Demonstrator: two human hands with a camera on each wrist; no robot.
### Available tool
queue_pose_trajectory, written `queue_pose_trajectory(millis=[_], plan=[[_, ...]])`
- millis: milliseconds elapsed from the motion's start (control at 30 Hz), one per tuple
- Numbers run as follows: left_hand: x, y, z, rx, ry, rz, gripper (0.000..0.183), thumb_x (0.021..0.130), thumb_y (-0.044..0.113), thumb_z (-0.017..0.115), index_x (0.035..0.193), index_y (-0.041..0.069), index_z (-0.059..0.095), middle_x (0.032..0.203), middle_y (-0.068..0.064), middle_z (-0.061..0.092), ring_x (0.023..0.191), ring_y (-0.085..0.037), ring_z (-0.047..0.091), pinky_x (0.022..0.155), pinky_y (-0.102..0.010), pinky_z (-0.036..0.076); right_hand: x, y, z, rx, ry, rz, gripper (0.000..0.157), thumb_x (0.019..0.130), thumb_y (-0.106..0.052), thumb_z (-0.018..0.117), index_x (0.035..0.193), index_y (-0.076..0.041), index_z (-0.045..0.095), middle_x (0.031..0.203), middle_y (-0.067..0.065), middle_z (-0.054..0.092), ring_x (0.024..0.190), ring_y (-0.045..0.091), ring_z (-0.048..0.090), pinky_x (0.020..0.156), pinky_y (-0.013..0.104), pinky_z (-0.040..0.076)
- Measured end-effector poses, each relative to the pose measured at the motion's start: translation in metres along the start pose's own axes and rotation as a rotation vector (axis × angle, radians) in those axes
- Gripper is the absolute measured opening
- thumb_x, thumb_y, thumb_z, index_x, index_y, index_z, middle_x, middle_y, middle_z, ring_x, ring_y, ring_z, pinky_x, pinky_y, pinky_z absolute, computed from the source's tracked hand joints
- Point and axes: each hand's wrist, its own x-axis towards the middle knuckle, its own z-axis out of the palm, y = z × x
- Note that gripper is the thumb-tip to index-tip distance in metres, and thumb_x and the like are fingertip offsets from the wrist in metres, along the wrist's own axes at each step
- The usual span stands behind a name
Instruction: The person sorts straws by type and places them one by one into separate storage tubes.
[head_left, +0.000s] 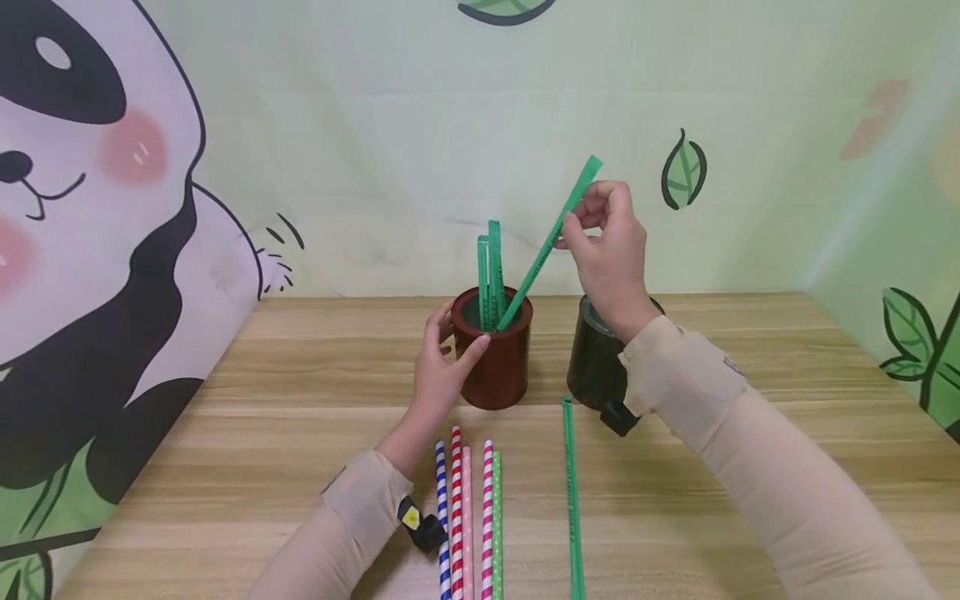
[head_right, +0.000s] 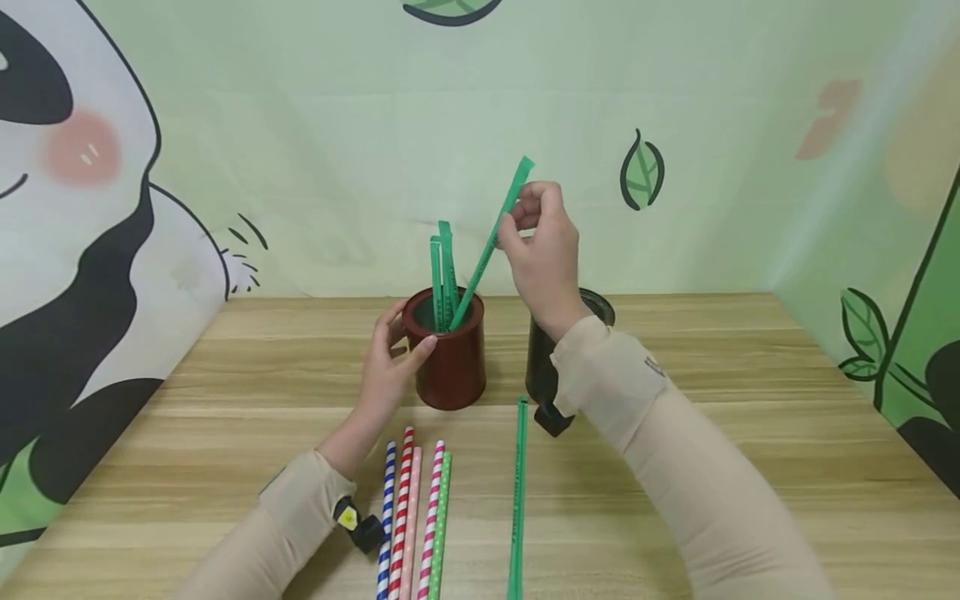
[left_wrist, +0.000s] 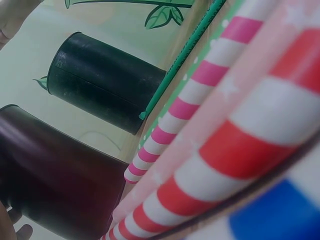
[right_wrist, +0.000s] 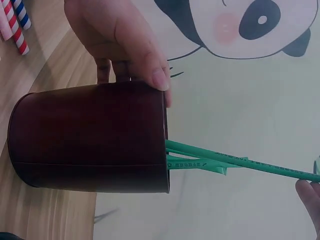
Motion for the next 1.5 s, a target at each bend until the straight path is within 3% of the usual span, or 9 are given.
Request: queue_pose_trajectory(millis=[167,333,567,833,1167,1500], plan=[[-0.001,-0.001,0.0,0.002,-0.002,-0.01,0.069,0.088,0.032,0.069,0.146,0.023,0.033,0.145,-0.008,0.046,0.133,-0.027,0.041,0.106,-0.051,0.035,0.001,0.005,0.007,-0.053,-0.04,0.017,0.024,0.093,-0.007,0.049,0.115,0.0,0.044,0.094,0.007,0.054,0.083,0.012,0.057,0.071,0.021,0.057],[-0.001,-0.003,0.0,0.011,-0.003,-0.009,0.068,0.088,0.033,0.069,0.145,0.024,0.034,0.144,-0.007,0.047,0.132,-0.026,0.042,0.105,-0.051,0.036,-0.001,0.013,0.017,-0.128,-0.136,0.056,0.025,0.094,-0.007,0.051,0.117,0.0,0.044,0.096,0.014,0.057,0.084,0.018,0.058,0.073,0.028,0.059],[-0.003,-0.002,0.002,0.009,-0.007,-0.002,0.067,0.088,0.032,0.068,0.145,0.023,0.035,0.143,-0.007,0.048,0.131,-0.026,0.044,0.104,-0.051,0.037,-0.01,0.026,0.029,-0.196,-0.252,0.126,0.028,0.094,-0.009,0.051,0.12,0.001,0.044,0.097,0.015,0.059,0.085,0.024,0.062,0.072,0.032,0.059],[-0.002,0.001,0.004,0.004,-0.018,-0.009,0.067,0.088,0.033,0.068,0.145,0.024,0.034,0.144,-0.005,0.047,0.132,-0.025,0.043,0.105,-0.049,0.037,-0.016,0.034,0.033,-0.22,-0.365,0.268,0.031,0.094,-0.009,0.05,0.123,-0.003,0.043,0.101,0.014,0.058,0.086,0.025,0.063,0.072,0.034,0.059],[0.001,0.005,0.0,0.007,-0.031,-0.047,0.069,0.087,0.035,0.07,0.145,0.025,0.034,0.146,-0.006,0.045,0.134,-0.027,0.042,0.107,-0.051,0.035,-0.019,0.036,0.031,-0.209,-0.383,0.298,0.032,0.092,-0.009,0.049,0.124,-0.004,0.045,0.1,0.013,0.059,0.085,0.025,0.066,0.073,0.035,0.059],[0.002,0.004,-0.004,0.005,-0.031,-0.038,0.069,0.087,0.03,0.071,0.145,0.022,0.034,0.145,-0.007,0.046,0.134,-0.026,0.042,0.105,-0.05,0.035,-0.022,0.035,0.017,-0.182,-0.369,0.302,0.032,0.091,-0.01,0.049,0.123,-0.005,0.047,0.102,0.013,0.06,0.088,0.028,0.064,0.069,0.031,0.058]])
